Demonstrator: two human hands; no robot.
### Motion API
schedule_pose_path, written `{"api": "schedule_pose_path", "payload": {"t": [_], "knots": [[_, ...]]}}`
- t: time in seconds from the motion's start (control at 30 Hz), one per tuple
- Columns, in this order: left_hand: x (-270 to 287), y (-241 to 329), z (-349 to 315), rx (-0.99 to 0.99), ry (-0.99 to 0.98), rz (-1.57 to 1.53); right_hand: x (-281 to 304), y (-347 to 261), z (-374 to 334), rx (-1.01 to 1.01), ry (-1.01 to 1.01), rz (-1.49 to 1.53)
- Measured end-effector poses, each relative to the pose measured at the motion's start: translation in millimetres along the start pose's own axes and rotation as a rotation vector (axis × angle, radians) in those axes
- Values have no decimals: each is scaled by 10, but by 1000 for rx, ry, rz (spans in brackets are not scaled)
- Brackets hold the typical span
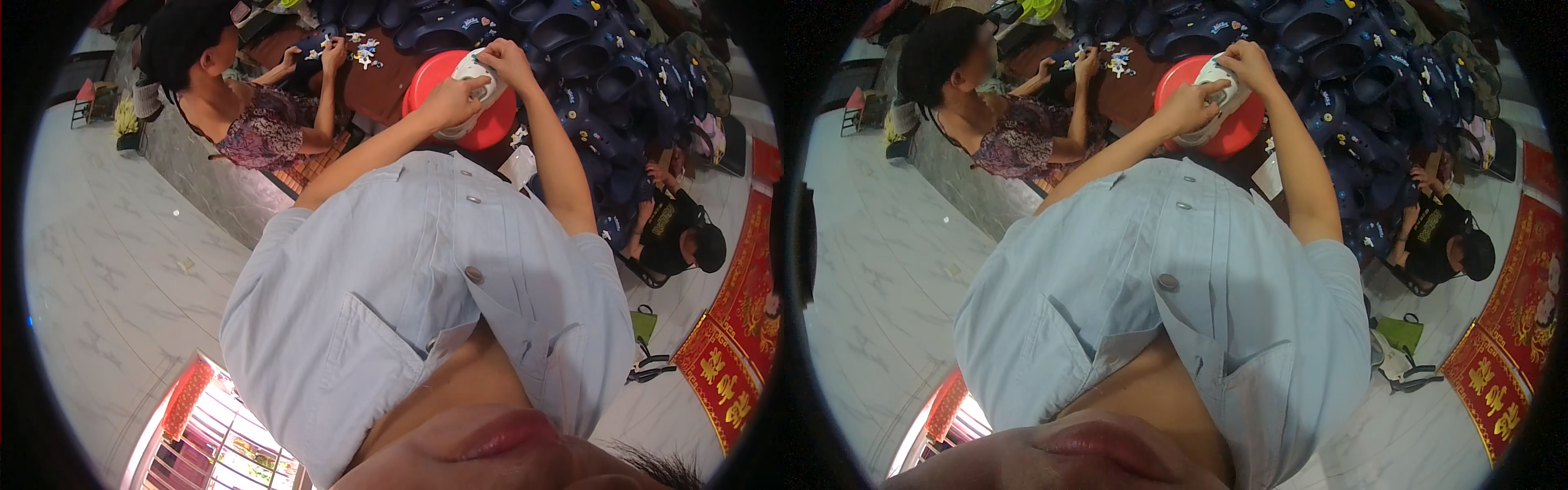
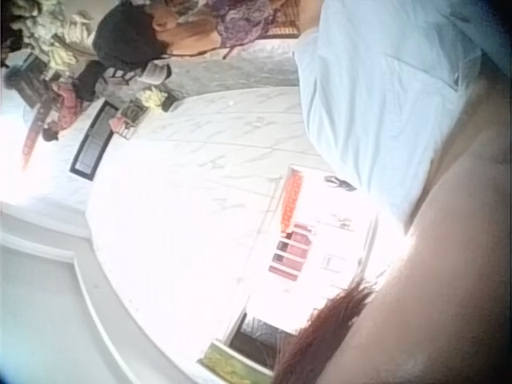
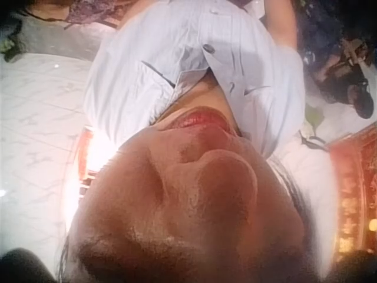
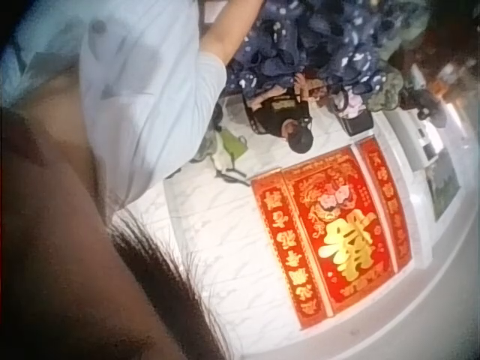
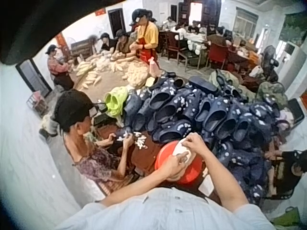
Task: Attaching decorative charms or pins to the holes of plastic clog-style shoes.
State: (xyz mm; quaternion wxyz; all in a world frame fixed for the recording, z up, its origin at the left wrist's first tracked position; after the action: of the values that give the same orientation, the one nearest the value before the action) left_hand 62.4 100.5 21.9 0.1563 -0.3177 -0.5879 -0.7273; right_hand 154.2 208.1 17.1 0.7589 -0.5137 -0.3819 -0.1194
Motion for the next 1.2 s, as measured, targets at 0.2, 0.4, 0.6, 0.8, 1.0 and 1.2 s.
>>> {"api": "schedule_pose_path", "payload": {"t": [0.2, 0.4, 0.6, 0.8, 1.0, 1.2], "knots": [[-42, -52, 4, 44, -30, -32, -38, -46, -107, 48, 57, 3], [-35, -27, 8, 37, -30, -39, -76, -60, -123, 40, 15, -80], [-30, -12, -9, 33, -33, -29, -68, -381, -138, 311, -61, -313], [-30, -22, -10, 48, -32, -29, -136, -306, -2, 304, -205, -380], [2, 6, 5, 27, -27, -13, -266, 5, 244, -41, -465, -22], [-7, -5, 18, 37, -31, -13, -516, 136, 383, 2, -623, 35]]}}
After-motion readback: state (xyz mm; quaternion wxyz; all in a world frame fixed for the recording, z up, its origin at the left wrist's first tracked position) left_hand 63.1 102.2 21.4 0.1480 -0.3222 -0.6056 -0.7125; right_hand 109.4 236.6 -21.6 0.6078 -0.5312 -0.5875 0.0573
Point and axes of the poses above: each hand's wrist, its own z-axis towards the middle knuckle, its own x-axis out of the back of the hand, y = z × x, the point moved 10 cm from there along z, towards the middle knuckle, and after that the axes turned 1 degree about y, right-handed, at the moved point
